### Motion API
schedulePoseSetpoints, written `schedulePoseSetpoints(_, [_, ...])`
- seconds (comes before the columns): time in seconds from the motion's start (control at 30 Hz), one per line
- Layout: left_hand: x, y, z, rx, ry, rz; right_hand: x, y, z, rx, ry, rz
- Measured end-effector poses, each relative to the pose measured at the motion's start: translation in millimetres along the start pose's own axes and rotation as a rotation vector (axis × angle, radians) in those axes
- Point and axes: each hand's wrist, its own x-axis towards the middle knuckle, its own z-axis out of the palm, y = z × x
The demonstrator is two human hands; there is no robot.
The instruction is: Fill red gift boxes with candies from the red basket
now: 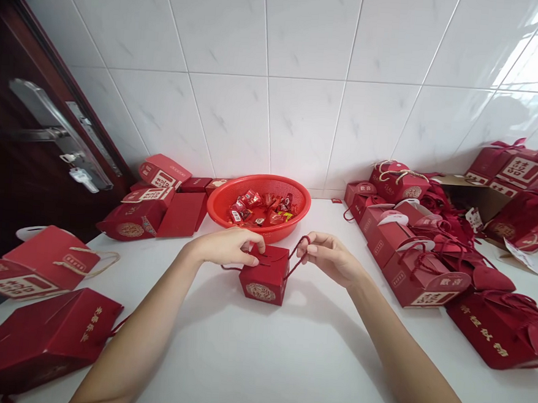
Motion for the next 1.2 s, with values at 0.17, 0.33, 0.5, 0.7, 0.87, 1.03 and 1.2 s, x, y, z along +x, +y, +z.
schedulePoseSetpoints(0.17, [-11.4, 11.3, -6.0, -0.433, 0.135, 0.082, 1.4, -12.3, 9.6, -0.079, 0.019, -0.022])
schedulePoseSetpoints(0.33, [-23.4, 28.5, -5.4, -0.827, 0.147, 0.254, 0.1, -28.4, 28.0, -0.174, 0.057, -0.024])
schedulePoseSetpoints(0.5, [-28.4, 47.4, 9.6, -0.908, 0.169, 0.402, -1.9, -36.8, 48.2, -0.292, 0.14, -0.093])
schedulePoseSetpoints(0.7, [-27.3, 62.1, 31.2, -0.921, 0.185, 0.534, -1.5, -30.7, 55.1, -0.492, 0.296, -0.206])
schedulePoseSetpoints(0.87, [-25.8, 64.0, 35.7, -0.754, 0.293, 0.553, 0.7, -30.2, 46.9, -0.496, 0.378, -0.258])
schedulePoseSetpoints(1.03, [-27.4, 66.3, 33.8, -0.661, 0.334, 0.554, 5.9, -40.1, 25.0, -0.509, 0.501, -0.323])
schedulePoseSetpoints(1.2, [-16.9, 75.0, 55.9, -0.525, 0.001, 0.692, 11.5, -44.1, 2.2, -0.483, 0.509, -0.37])
